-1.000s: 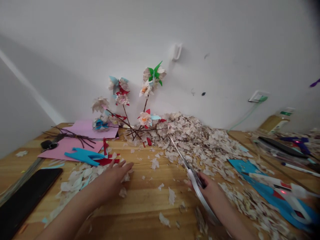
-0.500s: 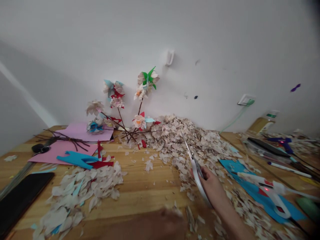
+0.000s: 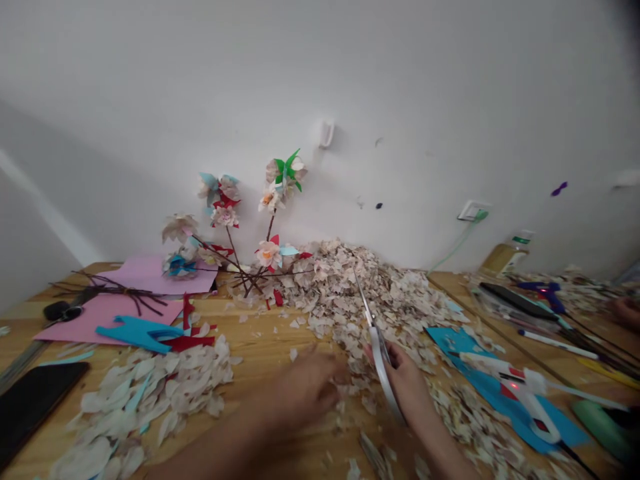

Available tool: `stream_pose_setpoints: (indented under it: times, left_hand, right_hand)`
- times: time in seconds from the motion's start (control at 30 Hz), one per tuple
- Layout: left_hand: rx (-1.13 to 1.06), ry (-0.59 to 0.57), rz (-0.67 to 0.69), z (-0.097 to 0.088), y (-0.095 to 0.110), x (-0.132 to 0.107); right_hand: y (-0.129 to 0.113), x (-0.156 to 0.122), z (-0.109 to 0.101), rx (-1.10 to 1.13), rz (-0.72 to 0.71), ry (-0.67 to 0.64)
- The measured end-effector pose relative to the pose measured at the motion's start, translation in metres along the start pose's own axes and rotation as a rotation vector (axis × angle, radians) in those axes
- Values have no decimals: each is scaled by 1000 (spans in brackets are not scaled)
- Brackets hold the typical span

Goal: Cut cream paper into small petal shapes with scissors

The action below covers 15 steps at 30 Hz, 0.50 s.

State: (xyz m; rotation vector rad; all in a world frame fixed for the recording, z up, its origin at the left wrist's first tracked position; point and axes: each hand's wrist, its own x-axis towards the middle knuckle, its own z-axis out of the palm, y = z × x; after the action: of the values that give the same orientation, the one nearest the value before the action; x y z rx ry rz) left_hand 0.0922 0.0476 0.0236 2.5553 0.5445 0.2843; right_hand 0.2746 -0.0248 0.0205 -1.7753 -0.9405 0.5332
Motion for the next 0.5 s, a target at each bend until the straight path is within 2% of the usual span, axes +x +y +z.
stream_pose_setpoints:
  times: [0.1,0.23,0.37,0.5]
  left_hand:
    - [55,43,-94,-6,-14,27]
    - [84,18,-160,-7,-30,50]
    - [91,-21,-185,-1,-24,40]
    - [83,-67,-224,4,-2,9]
  right_hand:
    - [-2,1,-1,-4,-4,21]
    - [-4,1,-2,-9,-19,31]
    - [2,3,-4,-29,-12,55]
    - [13,8,-4,-38,44,52]
